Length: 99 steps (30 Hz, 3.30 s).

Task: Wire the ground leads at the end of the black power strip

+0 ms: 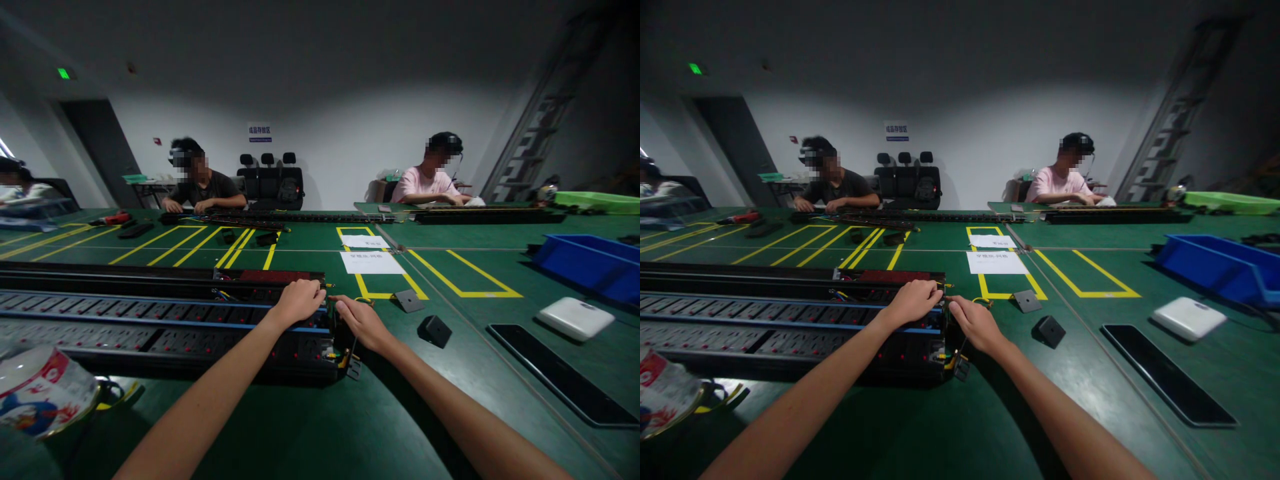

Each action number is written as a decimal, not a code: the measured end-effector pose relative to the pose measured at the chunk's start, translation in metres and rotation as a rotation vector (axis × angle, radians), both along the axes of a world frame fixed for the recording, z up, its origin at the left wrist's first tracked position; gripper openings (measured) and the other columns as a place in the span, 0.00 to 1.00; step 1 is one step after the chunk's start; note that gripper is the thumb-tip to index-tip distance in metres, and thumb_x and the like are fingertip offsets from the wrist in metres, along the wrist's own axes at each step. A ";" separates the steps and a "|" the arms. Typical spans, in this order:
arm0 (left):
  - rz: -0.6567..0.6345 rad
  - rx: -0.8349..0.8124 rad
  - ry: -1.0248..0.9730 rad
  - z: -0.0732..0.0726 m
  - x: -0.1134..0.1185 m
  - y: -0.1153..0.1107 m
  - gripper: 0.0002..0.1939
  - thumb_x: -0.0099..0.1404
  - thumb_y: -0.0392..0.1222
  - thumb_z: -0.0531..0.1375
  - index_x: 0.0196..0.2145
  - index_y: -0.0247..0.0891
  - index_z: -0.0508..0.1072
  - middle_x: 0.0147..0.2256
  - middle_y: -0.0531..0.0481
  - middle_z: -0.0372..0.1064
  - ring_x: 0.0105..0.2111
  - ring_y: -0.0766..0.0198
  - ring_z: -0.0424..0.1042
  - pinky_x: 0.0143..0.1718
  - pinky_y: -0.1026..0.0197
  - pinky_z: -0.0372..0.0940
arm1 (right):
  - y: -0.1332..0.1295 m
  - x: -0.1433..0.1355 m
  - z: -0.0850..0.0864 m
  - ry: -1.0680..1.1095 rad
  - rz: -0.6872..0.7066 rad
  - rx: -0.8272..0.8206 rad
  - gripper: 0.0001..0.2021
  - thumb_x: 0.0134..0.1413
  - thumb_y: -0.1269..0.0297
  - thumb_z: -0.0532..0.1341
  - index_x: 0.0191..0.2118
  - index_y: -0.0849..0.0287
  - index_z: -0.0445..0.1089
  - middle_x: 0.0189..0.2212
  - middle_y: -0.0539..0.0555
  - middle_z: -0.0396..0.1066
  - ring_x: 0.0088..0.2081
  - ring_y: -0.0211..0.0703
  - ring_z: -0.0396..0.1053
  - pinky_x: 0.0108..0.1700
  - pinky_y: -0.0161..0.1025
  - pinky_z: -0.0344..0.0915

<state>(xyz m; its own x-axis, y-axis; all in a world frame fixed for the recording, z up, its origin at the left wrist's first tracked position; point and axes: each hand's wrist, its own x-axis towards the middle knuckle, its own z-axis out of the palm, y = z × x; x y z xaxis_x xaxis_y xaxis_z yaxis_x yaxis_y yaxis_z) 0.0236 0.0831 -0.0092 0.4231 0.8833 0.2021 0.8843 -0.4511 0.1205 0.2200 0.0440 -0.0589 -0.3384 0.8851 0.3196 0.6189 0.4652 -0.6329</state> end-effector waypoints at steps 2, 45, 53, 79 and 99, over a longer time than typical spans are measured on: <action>-0.001 0.009 0.001 0.000 0.000 0.000 0.18 0.72 0.49 0.50 0.36 0.39 0.76 0.36 0.43 0.77 0.39 0.52 0.77 0.41 0.56 0.68 | 0.000 0.000 0.000 0.002 0.000 -0.001 0.26 0.71 0.48 0.43 0.57 0.55 0.71 0.38 0.57 0.78 0.39 0.50 0.75 0.41 0.41 0.64; 0.015 0.006 0.007 0.002 0.002 -0.001 0.18 0.72 0.50 0.50 0.35 0.39 0.76 0.36 0.43 0.78 0.38 0.51 0.78 0.39 0.56 0.68 | -0.001 0.000 0.002 -0.006 -0.002 0.000 0.26 0.71 0.49 0.43 0.57 0.57 0.70 0.39 0.57 0.78 0.40 0.51 0.75 0.42 0.42 0.64; 0.006 0.015 0.008 0.002 0.001 -0.001 0.18 0.72 0.49 0.50 0.35 0.39 0.76 0.35 0.43 0.78 0.38 0.52 0.77 0.40 0.56 0.68 | 0.000 0.000 0.002 -0.001 0.001 -0.001 0.25 0.71 0.49 0.43 0.57 0.56 0.70 0.40 0.57 0.78 0.41 0.51 0.75 0.43 0.42 0.65; -0.004 0.026 0.000 0.001 0.001 0.000 0.18 0.72 0.49 0.50 0.34 0.39 0.75 0.35 0.43 0.77 0.38 0.52 0.78 0.39 0.56 0.68 | 0.001 0.000 0.000 0.001 -0.006 0.001 0.25 0.71 0.49 0.43 0.57 0.55 0.70 0.43 0.57 0.79 0.43 0.52 0.76 0.44 0.42 0.65; -0.003 0.027 0.007 0.000 0.001 -0.001 0.18 0.72 0.49 0.50 0.35 0.39 0.76 0.36 0.43 0.77 0.38 0.52 0.77 0.39 0.56 0.68 | -0.001 0.001 0.002 -0.005 -0.002 -0.006 0.25 0.71 0.49 0.43 0.57 0.55 0.70 0.40 0.57 0.78 0.41 0.51 0.75 0.43 0.41 0.64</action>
<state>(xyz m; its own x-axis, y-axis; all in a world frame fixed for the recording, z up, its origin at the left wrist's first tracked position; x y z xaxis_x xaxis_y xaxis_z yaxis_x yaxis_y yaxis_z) 0.0249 0.0824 -0.0094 0.4275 0.8761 0.2231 0.8837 -0.4570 0.1015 0.2206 0.0434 -0.0567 -0.3383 0.8876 0.3126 0.6230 0.4602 -0.6325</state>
